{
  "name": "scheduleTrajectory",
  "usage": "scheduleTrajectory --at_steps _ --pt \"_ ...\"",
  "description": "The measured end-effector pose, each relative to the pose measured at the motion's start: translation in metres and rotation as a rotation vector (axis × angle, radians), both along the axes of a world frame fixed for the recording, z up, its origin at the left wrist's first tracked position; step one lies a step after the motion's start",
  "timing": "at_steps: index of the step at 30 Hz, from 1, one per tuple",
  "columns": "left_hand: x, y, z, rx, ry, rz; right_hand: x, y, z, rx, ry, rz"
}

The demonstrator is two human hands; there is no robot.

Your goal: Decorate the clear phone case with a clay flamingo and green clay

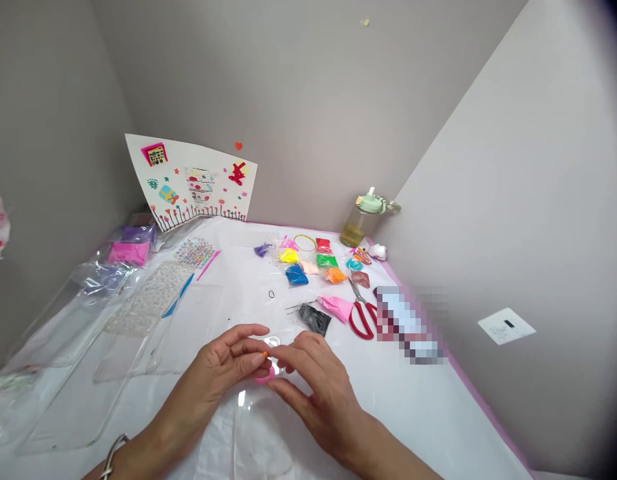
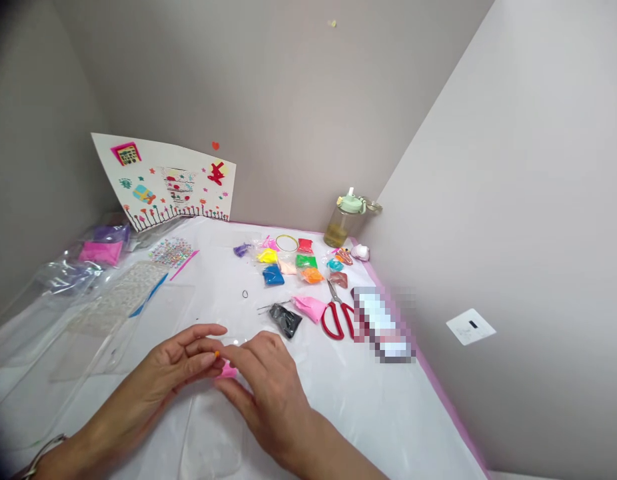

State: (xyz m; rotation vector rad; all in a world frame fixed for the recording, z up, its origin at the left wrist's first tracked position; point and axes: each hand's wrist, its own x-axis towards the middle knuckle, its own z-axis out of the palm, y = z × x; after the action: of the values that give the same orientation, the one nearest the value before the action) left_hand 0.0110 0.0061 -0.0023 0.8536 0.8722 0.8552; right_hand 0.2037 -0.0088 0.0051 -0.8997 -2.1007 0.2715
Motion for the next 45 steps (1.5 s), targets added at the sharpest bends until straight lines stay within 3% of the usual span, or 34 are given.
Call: scheduleTrajectory --at_steps 6,9,11,16,19,27,34,38,45 --pt "0.003 -0.004 -0.004 0.069 0.074 -0.105 -0.002 0.003 -0.002 0.127 -0.05 -0.042" --pt "0.004 -0.004 -0.005 0.113 0.123 -0.114 -0.001 0.003 -0.003 0.1 -0.035 -0.044" --pt "0.004 -0.004 -0.006 0.163 0.187 -0.103 0.0 0.001 -0.001 -0.019 0.027 -0.038" --pt "0.003 -0.008 -0.002 0.253 0.33 -0.014 0.003 0.001 0.009 -0.545 0.268 -0.028" --pt "0.002 -0.009 -0.001 0.308 0.402 0.036 0.004 0.003 0.014 -0.767 0.381 -0.026" --pt "0.002 -0.01 -0.001 0.52 0.481 0.122 0.001 0.008 0.014 -1.053 0.662 0.103" --pt "0.003 -0.01 -0.002 0.69 0.479 0.112 0.002 0.012 0.011 -1.096 0.738 0.109" --pt "0.002 -0.01 -0.006 0.722 0.476 0.087 0.002 0.012 0.01 -1.134 0.76 0.161" --pt "0.003 -0.01 -0.003 0.73 0.496 0.089 0.004 0.012 0.008 -1.103 0.738 0.102"
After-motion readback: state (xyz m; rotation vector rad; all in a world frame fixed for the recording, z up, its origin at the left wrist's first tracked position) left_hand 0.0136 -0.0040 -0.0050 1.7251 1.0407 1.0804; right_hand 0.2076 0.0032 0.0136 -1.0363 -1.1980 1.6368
